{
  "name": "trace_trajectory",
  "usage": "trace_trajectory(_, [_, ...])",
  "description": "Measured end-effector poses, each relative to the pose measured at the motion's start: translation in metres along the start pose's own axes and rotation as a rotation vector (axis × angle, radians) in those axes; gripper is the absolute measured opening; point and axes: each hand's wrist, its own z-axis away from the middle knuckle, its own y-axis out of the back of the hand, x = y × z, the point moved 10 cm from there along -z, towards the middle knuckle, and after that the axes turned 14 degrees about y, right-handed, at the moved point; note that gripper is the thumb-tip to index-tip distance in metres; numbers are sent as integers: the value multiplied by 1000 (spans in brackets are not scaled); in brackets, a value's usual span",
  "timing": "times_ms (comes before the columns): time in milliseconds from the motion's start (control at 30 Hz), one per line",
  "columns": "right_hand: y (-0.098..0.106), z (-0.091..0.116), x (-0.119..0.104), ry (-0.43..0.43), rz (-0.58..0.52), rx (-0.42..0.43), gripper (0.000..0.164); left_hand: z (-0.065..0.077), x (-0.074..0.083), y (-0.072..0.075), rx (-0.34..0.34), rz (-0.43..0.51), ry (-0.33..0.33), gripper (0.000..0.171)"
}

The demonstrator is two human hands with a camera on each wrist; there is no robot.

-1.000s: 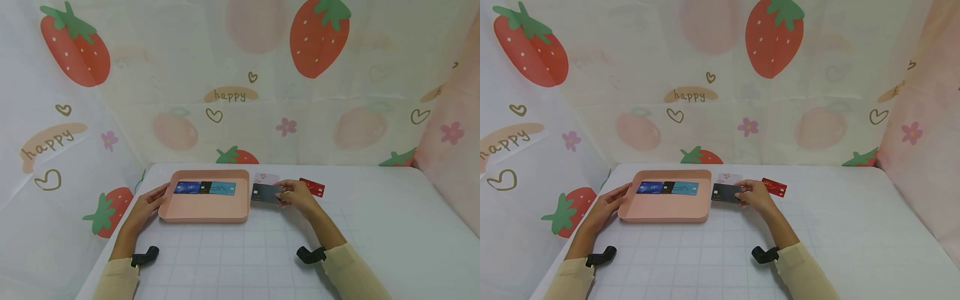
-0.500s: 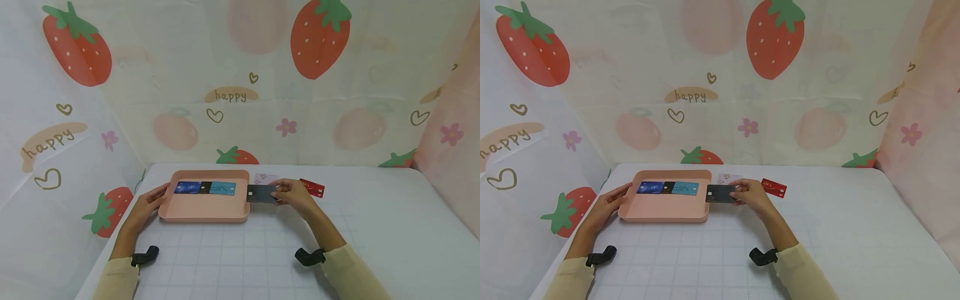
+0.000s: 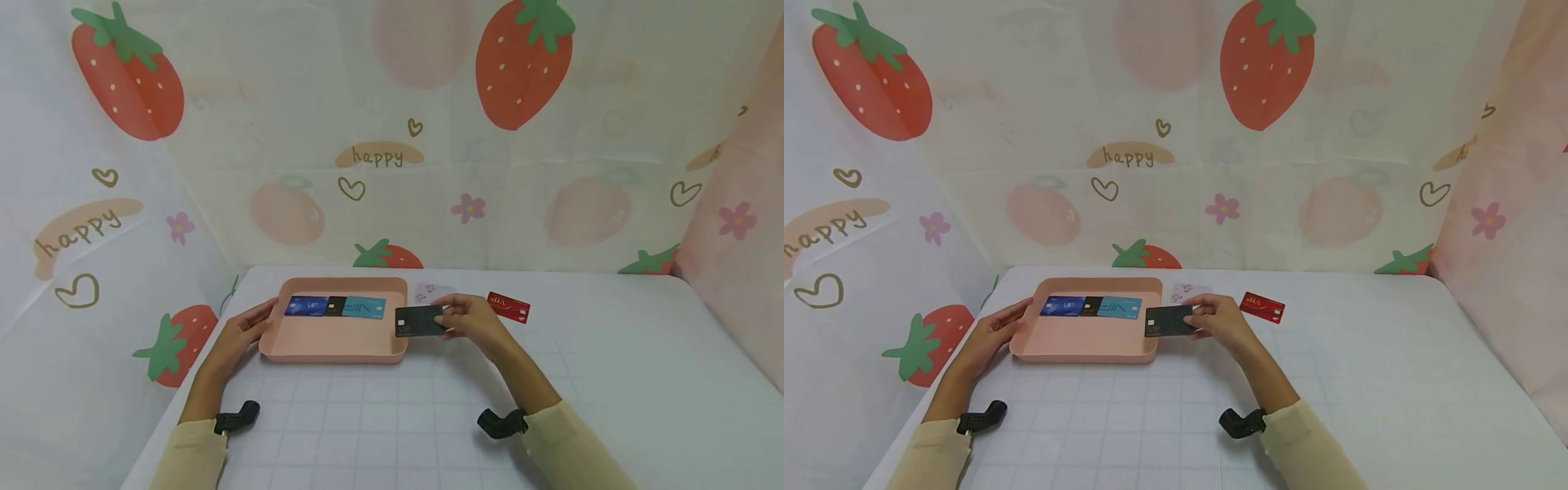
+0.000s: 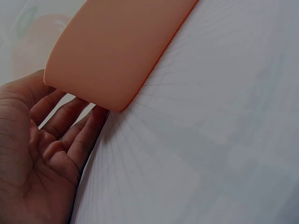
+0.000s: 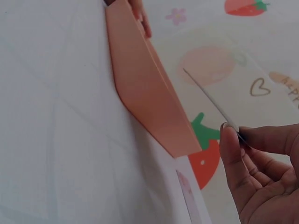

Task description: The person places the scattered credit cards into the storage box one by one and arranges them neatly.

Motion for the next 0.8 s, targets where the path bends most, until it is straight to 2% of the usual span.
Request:
trace_trajectory(500, [-22, -2, 2, -26, 10, -21, 33, -2, -2, 0, 4, 0, 18, 57])
trace_trajectory(800, [-40, -7, -11, 31, 21, -72, 33, -1, -1, 0, -2, -3, 12, 56])
